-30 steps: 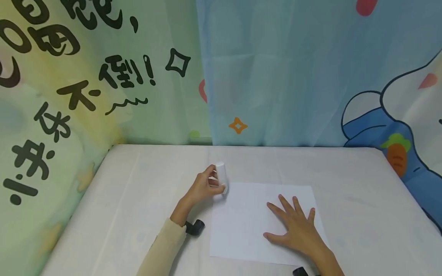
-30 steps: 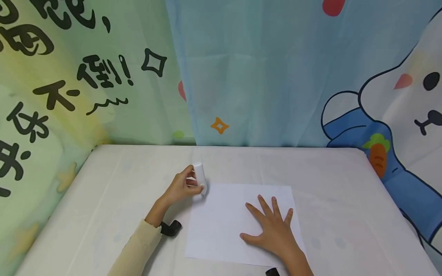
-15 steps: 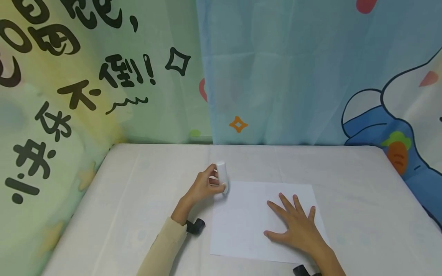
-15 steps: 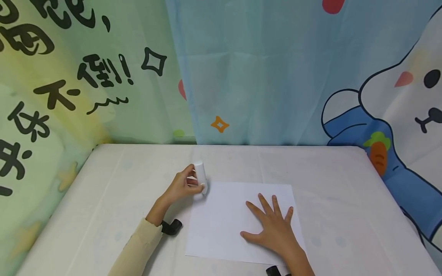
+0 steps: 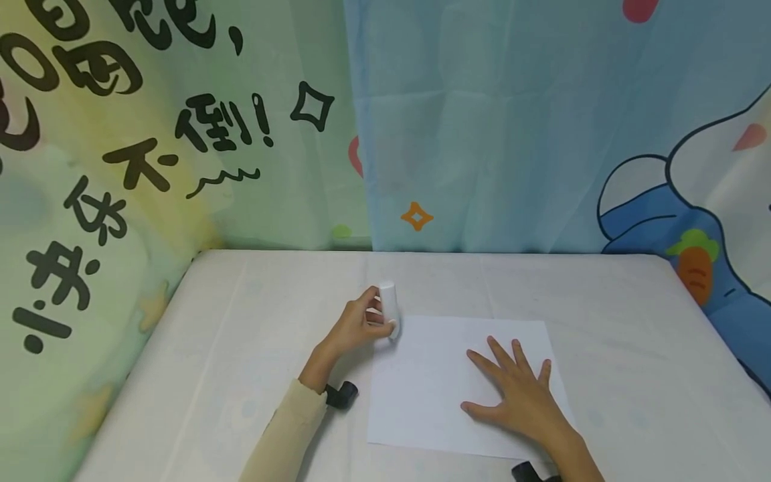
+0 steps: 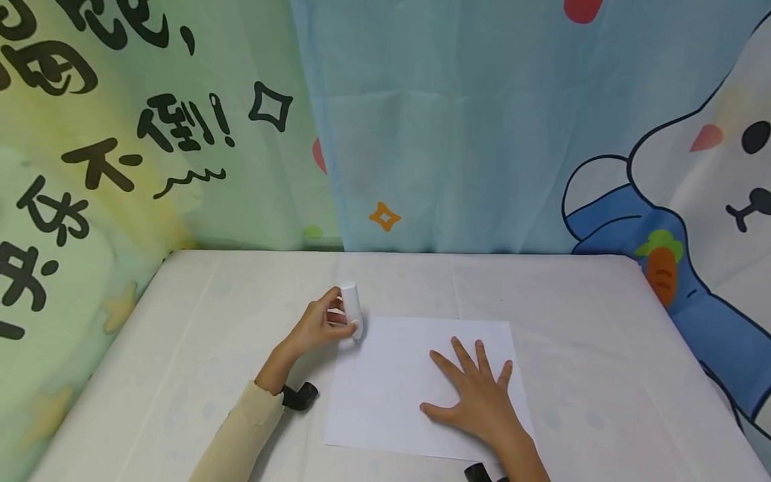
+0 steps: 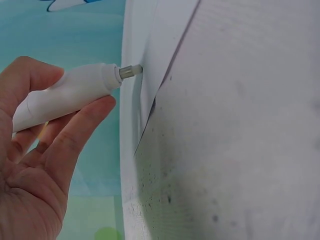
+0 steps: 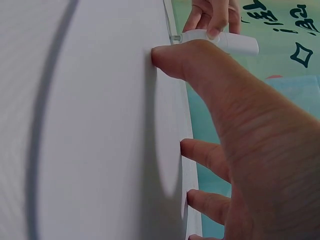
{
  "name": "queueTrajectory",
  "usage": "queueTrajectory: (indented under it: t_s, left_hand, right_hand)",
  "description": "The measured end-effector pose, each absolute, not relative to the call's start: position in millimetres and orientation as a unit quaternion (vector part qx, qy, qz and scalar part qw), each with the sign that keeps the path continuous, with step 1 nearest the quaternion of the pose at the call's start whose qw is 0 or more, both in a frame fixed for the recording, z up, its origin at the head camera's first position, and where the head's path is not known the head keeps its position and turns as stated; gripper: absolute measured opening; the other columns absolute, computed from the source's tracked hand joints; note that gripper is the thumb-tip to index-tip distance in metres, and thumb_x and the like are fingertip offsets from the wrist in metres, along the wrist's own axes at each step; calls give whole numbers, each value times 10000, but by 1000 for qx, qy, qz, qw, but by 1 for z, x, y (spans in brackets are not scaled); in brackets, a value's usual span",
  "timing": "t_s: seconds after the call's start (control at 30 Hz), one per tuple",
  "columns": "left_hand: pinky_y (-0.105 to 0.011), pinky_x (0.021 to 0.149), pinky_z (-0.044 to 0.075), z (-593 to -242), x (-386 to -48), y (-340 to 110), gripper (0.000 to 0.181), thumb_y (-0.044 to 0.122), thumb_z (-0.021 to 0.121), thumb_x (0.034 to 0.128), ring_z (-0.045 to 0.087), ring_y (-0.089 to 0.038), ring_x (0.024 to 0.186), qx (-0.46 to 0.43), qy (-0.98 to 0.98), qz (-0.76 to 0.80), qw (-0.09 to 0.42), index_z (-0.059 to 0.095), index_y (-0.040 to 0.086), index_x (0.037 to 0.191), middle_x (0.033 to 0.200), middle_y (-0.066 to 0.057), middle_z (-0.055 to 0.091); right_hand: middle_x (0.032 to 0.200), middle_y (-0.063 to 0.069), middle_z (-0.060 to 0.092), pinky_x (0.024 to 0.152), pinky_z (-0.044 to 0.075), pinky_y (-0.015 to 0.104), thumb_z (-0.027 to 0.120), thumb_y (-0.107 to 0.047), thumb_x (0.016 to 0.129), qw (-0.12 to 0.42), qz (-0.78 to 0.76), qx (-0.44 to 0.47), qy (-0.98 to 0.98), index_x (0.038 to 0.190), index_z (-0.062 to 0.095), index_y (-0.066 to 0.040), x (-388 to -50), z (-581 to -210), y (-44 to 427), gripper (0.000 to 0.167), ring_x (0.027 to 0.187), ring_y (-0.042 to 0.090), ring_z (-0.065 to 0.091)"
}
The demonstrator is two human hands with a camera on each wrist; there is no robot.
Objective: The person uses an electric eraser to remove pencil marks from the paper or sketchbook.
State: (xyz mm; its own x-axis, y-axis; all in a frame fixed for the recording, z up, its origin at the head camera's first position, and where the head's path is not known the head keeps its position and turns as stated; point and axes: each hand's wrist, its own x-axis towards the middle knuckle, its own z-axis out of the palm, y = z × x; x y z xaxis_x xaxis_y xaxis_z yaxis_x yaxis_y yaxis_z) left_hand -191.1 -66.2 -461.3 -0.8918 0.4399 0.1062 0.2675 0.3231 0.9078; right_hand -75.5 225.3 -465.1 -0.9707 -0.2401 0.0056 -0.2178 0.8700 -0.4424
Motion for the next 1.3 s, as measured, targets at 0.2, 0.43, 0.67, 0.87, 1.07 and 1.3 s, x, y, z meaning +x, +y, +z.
queueTrajectory:
  t_s: [0.2, 0.43, 0.67, 0.87, 1.07, 1.3]
  left_hand:
    - [-320, 778, 573, -462, -191, -66, 368, 30, 703, 834, 692, -325, 892, 222, 810, 537, 75, 499, 16, 1140, 982, -178, 623]
    - [-317, 781, 572, -463, -193, -66, 358, 36, 700, 836, 692, -334, 894, 225, 807, 540, 74, 493, 17, 1128, 984, -187, 624]
    - [-339, 791, 572, -464, -195, -65, 352, 48, 698, 845, 689, -334, 906, 226, 805, 542, 78, 494, 33, 1130, 999, -184, 619]
    - [-341, 790, 572, -463, -195, -65, 337, 42, 698, 841, 689, -334, 910, 223, 803, 546, 80, 487, 28, 1103, 987, -177, 616]
    - [-336, 794, 571, -462, -195, -65, 347, 24, 695, 838, 687, -339, 918, 223, 802, 548, 82, 482, 14, 1112, 989, -179, 613]
    - [-348, 801, 571, -462, -195, -66, 378, 23, 695, 837, 684, -355, 922, 230, 797, 552, 81, 473, -6, 1142, 997, -202, 612]
  right_hand:
    - [1527, 211, 339, 937, 27, 855, 750, -601, 721, 28, -224, -115, 967, 1406, 518, -203, -77, -466, 226, 825, 1387, 575, 165]
    - [1525, 214, 342, 940, 24, 853, 750, -598, 720, 28, -224, -114, 968, 1403, 525, -202, -76, -466, 225, 820, 1385, 579, 165]
    - [1527, 216, 337, 939, 24, 854, 748, -594, 726, 31, -224, -115, 967, 1402, 525, -200, -75, -465, 225, 814, 1385, 581, 160]
    - [1521, 217, 346, 936, 32, 857, 752, -591, 722, 27, -222, -116, 968, 1397, 531, -198, -75, -463, 225, 812, 1381, 582, 170]
    - [1526, 213, 339, 940, 25, 853, 750, -594, 722, 30, -223, -116, 968, 1402, 525, -203, -75, -464, 225, 816, 1386, 577, 162]
    - [1523, 217, 342, 939, 30, 855, 750, -590, 723, 29, -221, -115, 968, 1400, 527, -193, -75, -464, 224, 816, 1381, 583, 166]
